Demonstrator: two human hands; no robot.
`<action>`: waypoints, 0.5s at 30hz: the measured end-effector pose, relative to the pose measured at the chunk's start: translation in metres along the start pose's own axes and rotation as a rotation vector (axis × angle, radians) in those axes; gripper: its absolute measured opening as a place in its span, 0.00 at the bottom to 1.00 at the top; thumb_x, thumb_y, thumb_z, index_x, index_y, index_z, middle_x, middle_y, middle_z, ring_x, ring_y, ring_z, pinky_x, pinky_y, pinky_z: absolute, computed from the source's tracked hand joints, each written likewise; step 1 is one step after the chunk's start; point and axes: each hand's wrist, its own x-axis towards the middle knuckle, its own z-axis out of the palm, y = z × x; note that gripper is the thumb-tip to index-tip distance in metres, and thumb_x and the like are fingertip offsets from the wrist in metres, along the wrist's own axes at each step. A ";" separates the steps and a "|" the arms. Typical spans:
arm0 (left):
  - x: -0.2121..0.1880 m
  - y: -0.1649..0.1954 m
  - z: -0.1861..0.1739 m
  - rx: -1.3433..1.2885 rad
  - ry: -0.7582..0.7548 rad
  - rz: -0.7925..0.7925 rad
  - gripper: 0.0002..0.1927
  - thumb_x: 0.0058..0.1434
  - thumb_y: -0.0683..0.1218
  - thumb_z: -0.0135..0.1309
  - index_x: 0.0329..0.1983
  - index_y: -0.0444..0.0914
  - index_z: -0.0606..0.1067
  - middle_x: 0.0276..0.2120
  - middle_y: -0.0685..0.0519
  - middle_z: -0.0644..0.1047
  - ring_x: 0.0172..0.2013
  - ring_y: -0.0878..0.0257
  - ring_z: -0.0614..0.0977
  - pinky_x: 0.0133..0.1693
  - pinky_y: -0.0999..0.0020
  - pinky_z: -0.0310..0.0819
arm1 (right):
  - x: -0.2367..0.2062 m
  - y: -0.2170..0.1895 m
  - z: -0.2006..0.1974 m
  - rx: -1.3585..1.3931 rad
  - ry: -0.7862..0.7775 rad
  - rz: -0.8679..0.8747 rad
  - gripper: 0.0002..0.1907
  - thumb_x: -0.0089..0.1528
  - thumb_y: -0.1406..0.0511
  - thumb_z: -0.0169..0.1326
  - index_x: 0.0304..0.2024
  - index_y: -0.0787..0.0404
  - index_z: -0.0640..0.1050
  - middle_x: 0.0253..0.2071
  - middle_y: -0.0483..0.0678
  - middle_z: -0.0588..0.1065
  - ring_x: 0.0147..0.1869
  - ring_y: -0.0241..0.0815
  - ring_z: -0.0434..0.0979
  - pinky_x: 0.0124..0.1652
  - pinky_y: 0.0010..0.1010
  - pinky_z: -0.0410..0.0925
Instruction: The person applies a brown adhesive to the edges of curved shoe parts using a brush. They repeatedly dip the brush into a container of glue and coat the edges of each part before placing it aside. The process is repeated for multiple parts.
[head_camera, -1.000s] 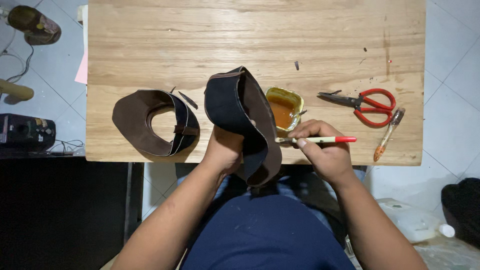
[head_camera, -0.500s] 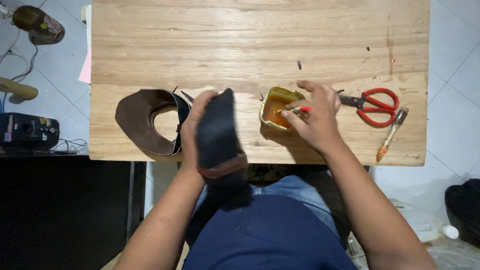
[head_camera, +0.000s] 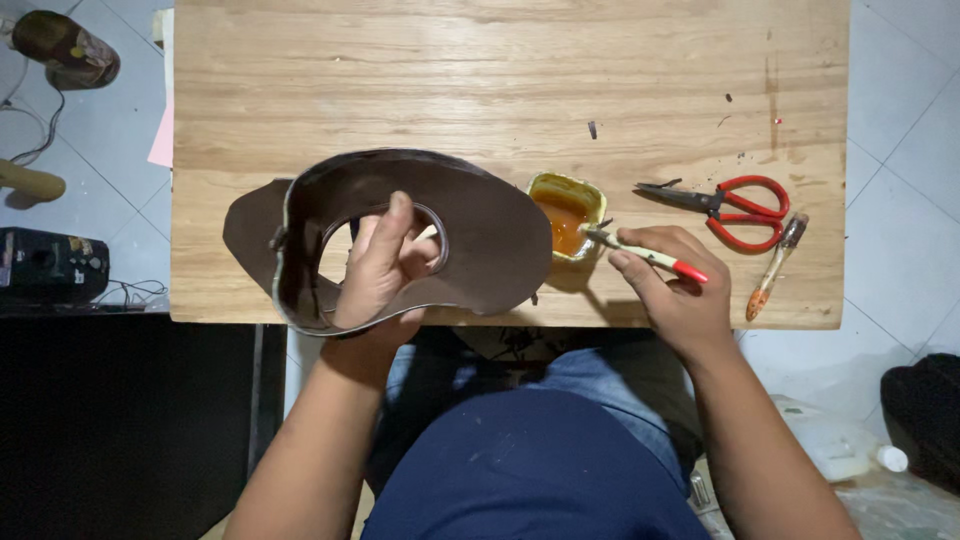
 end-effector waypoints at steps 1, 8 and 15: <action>-0.003 0.005 0.010 0.027 0.050 -0.047 0.13 0.77 0.50 0.54 0.46 0.35 0.69 0.40 0.50 0.75 0.40 0.61 0.80 0.41 0.65 0.76 | -0.001 0.002 -0.001 -0.010 0.013 -0.017 0.11 0.64 0.69 0.62 0.48 0.67 0.81 0.46 0.51 0.80 0.49 0.38 0.80 0.49 0.26 0.72; -0.010 0.007 0.037 0.110 -0.047 -0.178 0.16 0.65 0.42 0.56 0.51 0.26 0.74 0.42 0.43 0.80 0.40 0.59 0.82 0.45 0.64 0.79 | -0.010 0.016 0.004 0.080 0.015 0.080 0.11 0.64 0.69 0.61 0.48 0.68 0.81 0.42 0.51 0.80 0.46 0.38 0.80 0.46 0.27 0.73; 0.004 -0.025 0.015 0.248 -0.033 -0.375 0.12 0.64 0.40 0.51 0.36 0.23 0.79 0.34 0.42 0.82 0.34 0.59 0.84 0.39 0.64 0.80 | -0.001 0.018 -0.001 0.168 -0.009 0.293 0.11 0.67 0.69 0.57 0.49 0.70 0.78 0.43 0.55 0.79 0.41 0.39 0.82 0.40 0.30 0.76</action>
